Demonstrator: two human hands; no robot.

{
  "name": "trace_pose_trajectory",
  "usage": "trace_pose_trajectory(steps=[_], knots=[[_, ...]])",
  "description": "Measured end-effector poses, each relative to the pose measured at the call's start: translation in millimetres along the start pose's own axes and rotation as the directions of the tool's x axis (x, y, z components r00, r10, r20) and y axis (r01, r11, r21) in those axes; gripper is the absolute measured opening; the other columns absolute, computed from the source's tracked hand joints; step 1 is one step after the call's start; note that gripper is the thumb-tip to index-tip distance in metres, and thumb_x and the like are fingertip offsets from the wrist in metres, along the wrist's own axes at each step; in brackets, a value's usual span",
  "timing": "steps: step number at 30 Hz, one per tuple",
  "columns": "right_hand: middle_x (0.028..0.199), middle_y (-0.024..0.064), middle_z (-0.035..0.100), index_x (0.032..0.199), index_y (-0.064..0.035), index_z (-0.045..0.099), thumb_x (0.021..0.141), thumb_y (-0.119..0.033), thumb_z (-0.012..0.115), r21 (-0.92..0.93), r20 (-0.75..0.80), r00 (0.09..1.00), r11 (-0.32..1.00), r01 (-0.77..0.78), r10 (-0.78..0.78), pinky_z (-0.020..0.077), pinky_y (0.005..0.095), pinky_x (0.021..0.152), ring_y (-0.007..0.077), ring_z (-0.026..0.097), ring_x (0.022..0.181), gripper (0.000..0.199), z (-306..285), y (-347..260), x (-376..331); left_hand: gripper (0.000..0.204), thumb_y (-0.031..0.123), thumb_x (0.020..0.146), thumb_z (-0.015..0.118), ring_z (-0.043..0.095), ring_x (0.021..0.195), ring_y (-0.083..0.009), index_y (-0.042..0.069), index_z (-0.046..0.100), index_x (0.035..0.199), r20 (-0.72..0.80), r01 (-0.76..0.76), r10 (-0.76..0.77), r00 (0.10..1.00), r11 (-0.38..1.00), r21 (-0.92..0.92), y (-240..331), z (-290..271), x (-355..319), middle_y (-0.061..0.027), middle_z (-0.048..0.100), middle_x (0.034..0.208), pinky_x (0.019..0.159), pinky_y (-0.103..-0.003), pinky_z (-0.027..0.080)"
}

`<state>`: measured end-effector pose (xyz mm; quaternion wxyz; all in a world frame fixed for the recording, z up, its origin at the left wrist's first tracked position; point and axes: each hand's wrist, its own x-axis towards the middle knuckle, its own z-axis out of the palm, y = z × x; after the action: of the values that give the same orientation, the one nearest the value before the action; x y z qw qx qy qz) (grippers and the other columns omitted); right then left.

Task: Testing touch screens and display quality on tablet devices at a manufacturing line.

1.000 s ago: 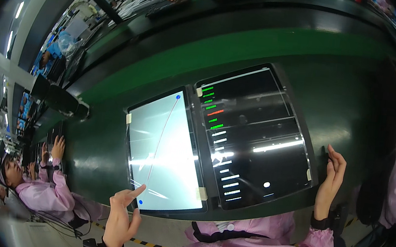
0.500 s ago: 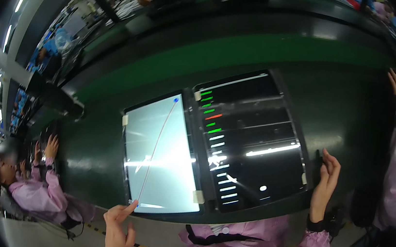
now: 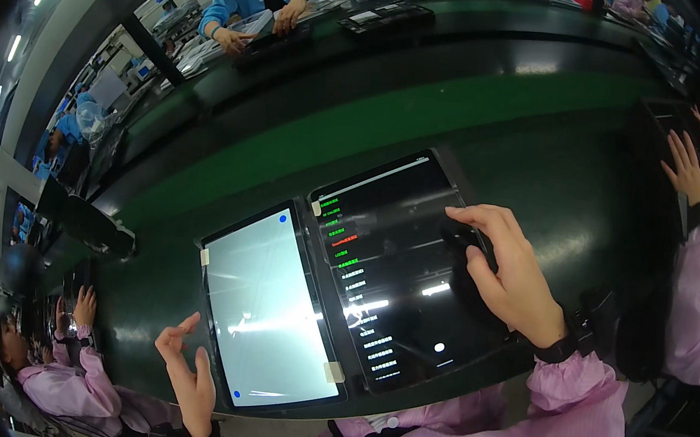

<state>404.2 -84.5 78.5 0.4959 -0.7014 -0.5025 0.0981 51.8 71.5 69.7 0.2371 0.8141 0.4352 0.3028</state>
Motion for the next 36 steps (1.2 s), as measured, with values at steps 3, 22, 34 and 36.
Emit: trace_pose_trajectory(steps=[3, 22, 34, 36], knots=[[0.117, 0.0149, 0.051, 0.118, -0.0023, 0.054, 0.077, 0.007, 0.048, 0.053, 0.028, 0.999, 0.998, -0.033, 0.032, 0.0412, 0.0367, 0.097, 0.0316, 0.052, 0.11, 0.043, -2, 5, -1, 0.042, -0.008, 0.077, 0.041, 0.05, 0.115, -0.0301, 0.004, 0.033, 0.117, -0.022, -0.017, 0.016, 1.0, 0.999, -0.041, -4, 2, -2, -0.0235, 0.054, 0.121, 0.105, -0.041, 0.026], [0.119, 0.0152, 0.06, 0.113, 0.0008, 0.05, 0.088, -0.001, 0.038, 0.305, -0.144, 0.962, 0.935, -0.178, 0.23, 0.0334, 0.0306, 0.101, 0.021, 0.052, 0.117, 0.028, -11, 37, -17, 0.043, -0.001, 0.078, 0.051, 0.045, 0.103, -0.032, -0.002, 0.036, 0.118, 0.416, -0.54, 0.457, 0.787, 0.835, 0.105, 26, 48, 117, -0.0152, 0.054, 0.127, 0.096, -0.039, 0.033], [0.119, 0.0134, 0.06, 0.113, -0.0006, 0.051, 0.091, -0.004, 0.039, 0.344, -0.224, 0.912, 0.904, -0.255, 0.343, 0.0344, 0.029, 0.098, 0.018, 0.053, 0.115, 0.025, -21, 66, -44, 0.045, -0.001, 0.075, 0.055, 0.049, 0.103, -0.0331, -0.005, 0.038, 0.117, 0.471, -0.512, 0.389, 0.792, 0.843, 0.164, 33, 49, 108, -0.0174, 0.054, 0.12, 0.09, -0.04, 0.034], [0.119, 0.0132, 0.06, 0.113, -0.0004, 0.051, 0.091, -0.005, 0.039, 0.349, -0.207, 0.911, 0.897, -0.272, 0.356, 0.0345, 0.0291, 0.098, 0.0178, 0.053, 0.115, 0.025, -19, 71, -49, 0.044, -0.001, 0.076, 0.054, 0.049, 0.102, -0.0335, -0.004, 0.038, 0.116, 0.479, -0.498, 0.375, 0.794, 0.852, 0.159, 29, 35, 87, -0.0174, 0.054, 0.123, 0.09, -0.039, 0.034]])
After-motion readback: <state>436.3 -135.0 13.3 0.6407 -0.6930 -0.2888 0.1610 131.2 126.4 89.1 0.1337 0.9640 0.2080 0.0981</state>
